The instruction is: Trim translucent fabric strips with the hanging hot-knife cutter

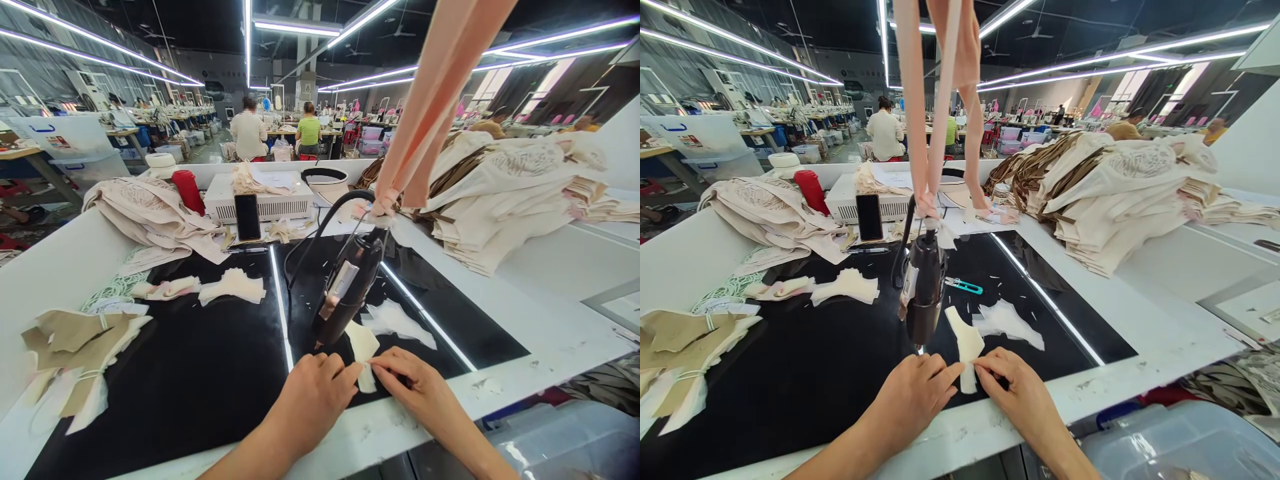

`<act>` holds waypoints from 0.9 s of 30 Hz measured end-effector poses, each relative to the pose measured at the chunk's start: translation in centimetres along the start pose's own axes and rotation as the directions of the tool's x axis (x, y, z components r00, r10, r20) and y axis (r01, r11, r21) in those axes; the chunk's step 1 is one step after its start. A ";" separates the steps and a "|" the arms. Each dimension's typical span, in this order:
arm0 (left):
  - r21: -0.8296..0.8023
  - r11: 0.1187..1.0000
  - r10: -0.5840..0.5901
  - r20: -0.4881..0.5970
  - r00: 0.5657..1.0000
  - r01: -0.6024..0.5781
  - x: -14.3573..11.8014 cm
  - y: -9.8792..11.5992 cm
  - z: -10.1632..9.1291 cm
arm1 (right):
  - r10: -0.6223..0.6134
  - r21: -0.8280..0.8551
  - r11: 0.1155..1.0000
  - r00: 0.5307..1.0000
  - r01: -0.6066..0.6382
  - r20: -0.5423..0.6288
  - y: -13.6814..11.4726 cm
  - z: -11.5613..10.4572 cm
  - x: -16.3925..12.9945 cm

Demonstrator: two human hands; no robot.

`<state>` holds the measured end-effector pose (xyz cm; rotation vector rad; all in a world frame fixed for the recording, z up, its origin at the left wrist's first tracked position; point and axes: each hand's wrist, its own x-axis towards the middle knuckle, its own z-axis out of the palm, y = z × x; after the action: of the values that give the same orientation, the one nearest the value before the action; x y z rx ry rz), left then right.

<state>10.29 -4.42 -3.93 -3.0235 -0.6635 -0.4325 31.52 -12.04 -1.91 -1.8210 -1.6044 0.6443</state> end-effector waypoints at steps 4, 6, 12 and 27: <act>-0.017 1.000 -0.004 0.005 1.000 0.004 0.1 0.0 0.0 | 0.022 0.066 0.998 0.998 -0.018 -0.056 0.4 -0.2 0.0; -0.048 0.999 -0.010 -0.026 1.000 0.009 0.2 -0.1 0.2 | 0.070 0.135 0.990 0.989 -0.052 -0.130 0.3 -0.6 0.2; -0.082 0.997 -0.006 -0.088 0.996 -0.001 0.3 -0.2 0.1 | 0.312 0.564 0.815 0.919 -0.130 -0.240 -0.9 -2.4 1.7; -0.894 0.319 -0.279 0.228 0.933 0.314 0.5 -2.5 -3.2 | -0.163 0.557 0.809 0.982 0.187 -0.093 -4.4 -1.0 -2.0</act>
<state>8.89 -2.20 -0.78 -3.9275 -1.4212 -1.1278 28.93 -13.81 1.88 -1.2240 -1.3416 0.8788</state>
